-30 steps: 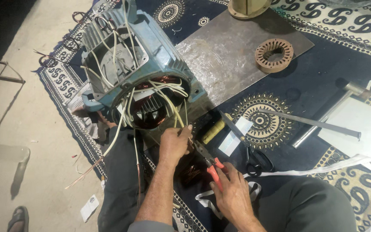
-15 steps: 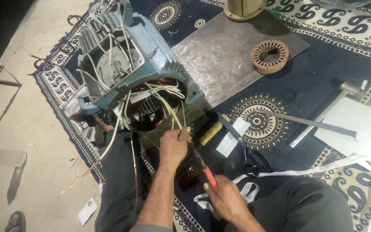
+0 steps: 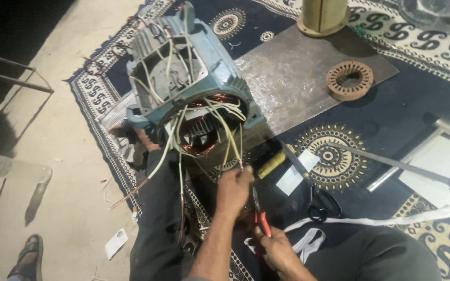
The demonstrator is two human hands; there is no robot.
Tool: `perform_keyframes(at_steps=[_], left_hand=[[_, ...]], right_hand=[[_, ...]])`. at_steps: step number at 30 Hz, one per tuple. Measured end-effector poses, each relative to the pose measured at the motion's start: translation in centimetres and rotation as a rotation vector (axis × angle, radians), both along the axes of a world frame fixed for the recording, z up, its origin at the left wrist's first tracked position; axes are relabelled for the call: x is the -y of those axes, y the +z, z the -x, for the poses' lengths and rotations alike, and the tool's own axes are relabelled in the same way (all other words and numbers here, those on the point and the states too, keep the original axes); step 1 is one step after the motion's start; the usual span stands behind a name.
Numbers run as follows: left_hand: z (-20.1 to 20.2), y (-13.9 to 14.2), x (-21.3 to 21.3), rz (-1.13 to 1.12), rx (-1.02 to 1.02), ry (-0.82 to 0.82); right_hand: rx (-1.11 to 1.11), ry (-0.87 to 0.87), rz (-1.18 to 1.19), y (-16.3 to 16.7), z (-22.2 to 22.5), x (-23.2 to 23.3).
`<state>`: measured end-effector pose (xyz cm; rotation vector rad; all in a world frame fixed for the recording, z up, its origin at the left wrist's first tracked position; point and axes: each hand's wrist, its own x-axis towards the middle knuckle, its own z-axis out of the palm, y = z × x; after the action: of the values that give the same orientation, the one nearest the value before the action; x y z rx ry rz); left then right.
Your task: The person sits on the floor working on a disassembled electric motor, pulling and arranging the copper winding wires and white sleeved leads coming out of the stator. They use red-handled pliers to cut and strip the ends of the copper wires, working on one wire end at a time while holding the motor steady with their legs.
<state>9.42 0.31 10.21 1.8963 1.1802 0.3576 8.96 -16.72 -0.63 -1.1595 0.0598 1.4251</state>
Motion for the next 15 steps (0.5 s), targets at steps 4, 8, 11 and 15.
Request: perform_keyframes(at_steps=[4, 8, 11, 15], left_hand=[[2.9, -0.3, 3.7, -0.287, 0.132, -0.046], [7.7, -0.3, 7.1, -0.116, 0.148, -0.121], [11.6, -0.3, 7.2, 0.067, 0.047, -0.054], [16.9, -0.5, 6.0, -0.073, -0.030, 0.078]], right_hand=[[0.020, -0.062, 0.118, 0.7, -0.6, -0.1], [0.248, -0.123, 0.066, 1.1, -1.3, 0.1], [0.378, -0.184, 0.108, 1.5, -1.6, -0.1], [0.435, -0.297, 0.140, 2.7, -2.3, 0.4]])
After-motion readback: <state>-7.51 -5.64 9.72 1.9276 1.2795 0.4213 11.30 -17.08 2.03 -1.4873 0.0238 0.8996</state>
